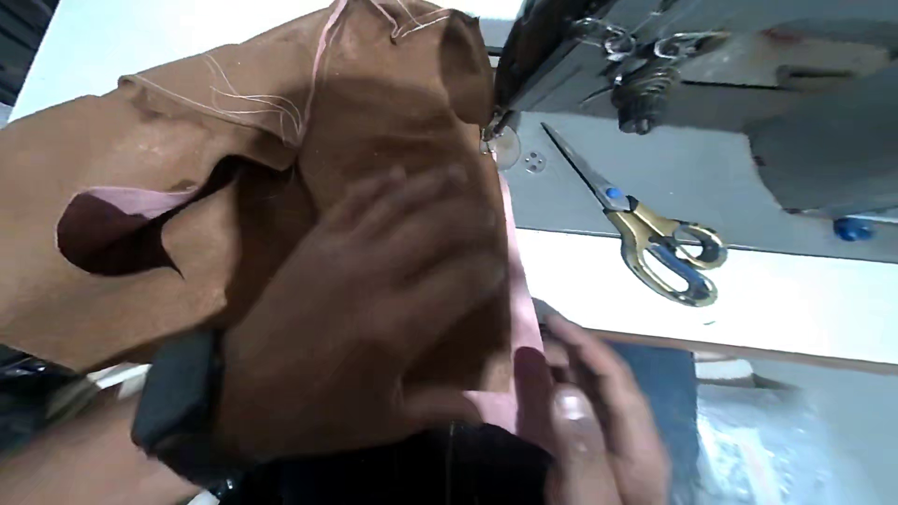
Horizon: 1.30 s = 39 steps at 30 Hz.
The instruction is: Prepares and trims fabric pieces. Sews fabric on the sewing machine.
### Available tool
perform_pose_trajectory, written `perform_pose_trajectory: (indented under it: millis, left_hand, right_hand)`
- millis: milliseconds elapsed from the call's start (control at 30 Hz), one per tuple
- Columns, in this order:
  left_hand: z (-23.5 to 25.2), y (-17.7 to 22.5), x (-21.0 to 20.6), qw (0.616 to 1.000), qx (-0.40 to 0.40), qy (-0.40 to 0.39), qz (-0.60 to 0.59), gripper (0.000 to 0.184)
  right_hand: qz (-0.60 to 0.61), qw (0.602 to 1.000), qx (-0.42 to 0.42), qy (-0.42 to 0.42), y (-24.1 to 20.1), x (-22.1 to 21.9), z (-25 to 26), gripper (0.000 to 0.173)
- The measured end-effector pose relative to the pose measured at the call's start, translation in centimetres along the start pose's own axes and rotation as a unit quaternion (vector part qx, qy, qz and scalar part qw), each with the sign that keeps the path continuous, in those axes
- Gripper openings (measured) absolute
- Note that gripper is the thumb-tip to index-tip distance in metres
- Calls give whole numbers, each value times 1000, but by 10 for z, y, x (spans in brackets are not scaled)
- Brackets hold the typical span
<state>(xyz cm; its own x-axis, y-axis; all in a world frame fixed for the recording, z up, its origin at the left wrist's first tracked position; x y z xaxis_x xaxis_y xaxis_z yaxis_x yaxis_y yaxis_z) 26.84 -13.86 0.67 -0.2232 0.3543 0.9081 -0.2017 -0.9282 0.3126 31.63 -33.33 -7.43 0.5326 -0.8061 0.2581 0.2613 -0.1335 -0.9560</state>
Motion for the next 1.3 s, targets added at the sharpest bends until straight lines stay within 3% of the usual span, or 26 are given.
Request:
perform_pose_trajectory:
  millis: [67, 133, 233, 400, 600, 767, 867, 933, 1000, 1133, 1300]
  left_hand:
    - [-20, 20, -25, 1000, -24, -19, -6, 62]
    - [-30, 21, -40, 1000, -27, -14, -2, 42]
    - [-34, 19, -31, 997, -24, 38, -58, 22]
    - [-35, 26, -7, 990, -55, 70, -110, 28]
    - [-40, 23, -44, 992, -89, -14, -92, 28]
    - [-43, 17, -51, 993, -79, -13, -92, 27]
    - [-43, 15, -51, 992, -71, -17, -107, 29]
    - [-43, 16, -51, 991, -70, -13, -113, 29]
    - [-44, 18, -51, 991, -73, -6, -108, 29]
    - [-41, 24, -47, 994, -65, 8, -93, 28]
    - [-42, 31, -18, 990, 22, 103, -90, 24]
  right_hand:
    - [63, 994, -84, 22, 11, -8, -13, 51]
    - [106, 983, -138, 57, 21, -13, -21, 35]
    - [169, 975, -132, 55, 32, -24, -28, 12]
    - [236, 959, -153, 26, 25, -41, -32, 8]
    - [204, 965, -162, -9, 29, -52, -30, 9]
    - [223, 962, -146, -51, 38, -50, -28, 11]
    - [82, 990, -75, -92, 36, -34, -25, 20]
    - [-77, 995, 38, -44, 22, -4, -21, 27]
    - [-178, 974, 137, 4, 3, 23, -10, 27]
    - [-247, 943, 215, -56, -27, 8, 23, 43]
    - [-252, 923, 279, -78, -50, -20, 42, 32]
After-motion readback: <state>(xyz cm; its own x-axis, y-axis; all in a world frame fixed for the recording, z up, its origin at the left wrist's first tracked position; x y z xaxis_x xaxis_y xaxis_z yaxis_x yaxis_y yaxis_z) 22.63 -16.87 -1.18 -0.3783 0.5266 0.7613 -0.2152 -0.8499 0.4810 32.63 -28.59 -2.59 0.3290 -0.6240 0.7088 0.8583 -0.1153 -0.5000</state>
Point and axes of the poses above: each hand's wrist, its own z-axis towards the middle knuckle, its own x-axis out of the back of the hand, y = z × x, the point moved 9 cm from there along z, towards the middle knuckle, and after that the axes turned 1 degree about z, right-handed, at the moved point
